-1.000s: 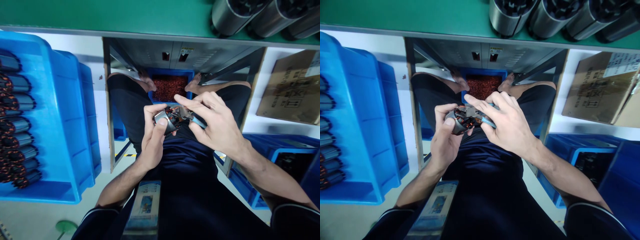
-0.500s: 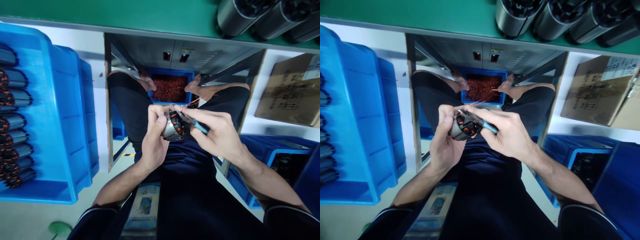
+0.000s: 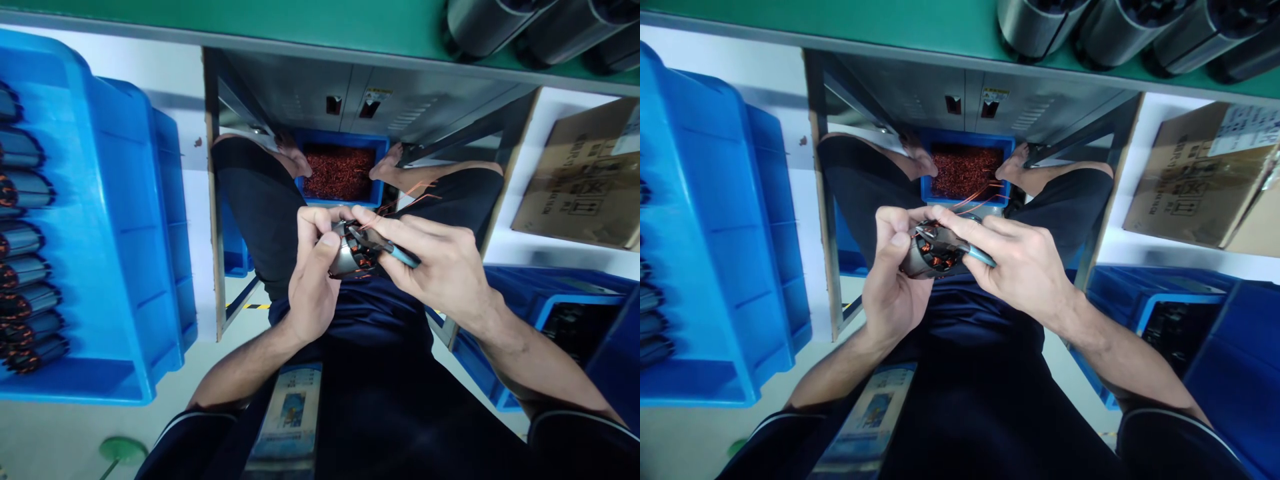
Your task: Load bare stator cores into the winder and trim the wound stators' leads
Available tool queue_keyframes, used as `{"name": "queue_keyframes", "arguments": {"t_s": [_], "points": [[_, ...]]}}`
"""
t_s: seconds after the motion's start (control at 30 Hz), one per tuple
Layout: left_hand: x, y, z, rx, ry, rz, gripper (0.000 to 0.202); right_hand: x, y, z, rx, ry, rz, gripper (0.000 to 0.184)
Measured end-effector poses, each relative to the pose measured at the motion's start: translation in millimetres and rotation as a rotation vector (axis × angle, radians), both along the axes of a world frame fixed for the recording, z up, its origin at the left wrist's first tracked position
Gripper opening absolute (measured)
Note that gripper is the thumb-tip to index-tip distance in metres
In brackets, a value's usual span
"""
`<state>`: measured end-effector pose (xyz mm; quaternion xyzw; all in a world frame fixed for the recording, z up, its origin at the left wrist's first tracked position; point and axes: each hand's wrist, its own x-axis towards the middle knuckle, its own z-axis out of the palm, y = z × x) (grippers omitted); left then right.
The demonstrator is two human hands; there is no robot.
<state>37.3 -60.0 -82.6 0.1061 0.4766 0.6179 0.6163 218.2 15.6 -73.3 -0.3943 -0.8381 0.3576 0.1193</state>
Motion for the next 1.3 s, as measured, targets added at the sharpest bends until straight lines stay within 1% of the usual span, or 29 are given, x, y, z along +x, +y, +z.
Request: {"name": "queue_keyframes", "arguments": {"t_s": [0.13, 0.2, 0.27, 0.33, 0.4, 0.43, 0.47, 0.5, 0.57, 0.63, 0.7, 0.73, 0.8, 0.9, 0.93, 0.97, 1.03, 1.1, 1.13, 1.17, 1.23, 1.27, 1.3], "points": [[-5.5, -3.6, -14.4, -0.070, -0.056, -0.021, 0.029, -6.0, 8.8, -13.8, -0.119, 0.068, 0.013, 0.053], [-10.2, -6.9, -21.4, -0.075, -0.024, -0.025, 0.029, -8.0, 12.5, -17.6, -0.213, 0.124, 0.003, 0.048], [-15.2, -11.0, -26.7, -0.033, 0.139, -0.019, 0.029, -9.5, 11.9, -17.9, -0.326, 0.209, -0.022, 0.044], [-19.8, -14.1, -29.7, 0.065, 0.427, -0.004, 0.030, -12.2, 6.5, -16.6, -0.448, 0.308, -0.043, 0.040], [-23.3, -14.3, -30.0, 0.201, 0.713, 0.011, 0.031, -17.4, -1.1, -16.6, -0.528, 0.407, -0.046, 0.034], [-24.8, -13.1, -29.2, 0.272, 0.810, 0.019, 0.031, -20.7, -4.5, -17.6, -0.535, 0.452, -0.042, 0.031], [-26.2, -11.3, -27.7, 0.337, 0.862, 0.023, 0.034, -23.9, -6.9, -19.0, -0.520, 0.499, -0.034, 0.030], [-27.7, -9.3, -25.7, 0.396, 0.873, 0.019, 0.039, -26.7, -8.3, -20.7, -0.487, 0.543, -0.025, 0.032], [-32.1, -6.6, -20.5, 0.468, 0.825, -0.013, 0.054, -29.5, -7.7, -23.7, -0.405, 0.624, 0.000, 0.037], [-38.6, -7.8, -14.7, 0.487, 0.782, -0.076, 0.072, -28.3, -4.8, -24.8, -0.353, 0.683, 0.032, 0.039], [-46.4, -12.6, -9.2, 0.471, 0.814, -0.138, 0.089, -25.0, -2.1, -24.3, -0.343, 0.710, 0.078, 0.042], [-50.0, -15.6, -6.8, 0.440, 0.840, -0.160, 0.093, -23.6, -1.3, -23.8, -0.347, 0.711, 0.102, 0.043], [-55.7, -21.2, -3.1, 0.396, 0.878, -0.200, 0.093, -22.9, -1.0, -22.7, -0.362, 0.705, 0.141, 0.044], [-61.0, -27.3, -1.4, 0.399, 0.905, -0.218, 0.085, -28.7, -3.3, -20.4, -0.380, 0.694, 0.167, 0.042], [-63.9, -29.4, -1.6, 0.414, 0.913, -0.214, 0.082, -31.3, -5.1, -19.2, -0.390, 0.679, 0.171, 0.038], [-68.7, -32.2, -1.8, 0.407, 0.920, -0.207, 0.080, -33.5, -7.4, -17.8, -0.400, 0.651, 0.172, 0.030], [-87.3, -40.5, 0.2, 0.350, 0.954, -0.187, 0.073, -34.2, -14.3, -16.6, -0.416, 0.546, 0.166, 0.007], [-119.5, -52.9, 8.8, 0.247, 1.075, -0.148, 0.066, -28.6, -23.5, -20.6, -0.416, 0.436, 0.154, 0.033], [-139.8, -60.2, 16.0, 0.166, 1.173, -0.123, 0.062, -24.0, -28.7, -25.2, -0.417, 0.399, 0.146, 0.040], [-162.0, -67.8, 24.4, 0.062, 1.293, -0.092, 0.059, -18.7, -34.0, -31.3, -0.432, 0.381, 0.141, 0.042], [-208.8, -82.4, 40.3, -0.219, 1.545, -0.058, 0.060, -8.5, -44.4, -45.8, -0.491, 0.351, 0.105, 0.038], [-232.0, -88.8, 45.2, -0.376, 1.656, -0.063, 0.061, -4.3, -49.3, -52.9, -0.524, 0.332, 0.079, 0.034], [-254.2, -94.0, 46.9, -0.508, 1.743, -0.066, 0.060, -1.0, -53.8, -59.3, -0.554, 0.305, 0.046, 0.032]]}}
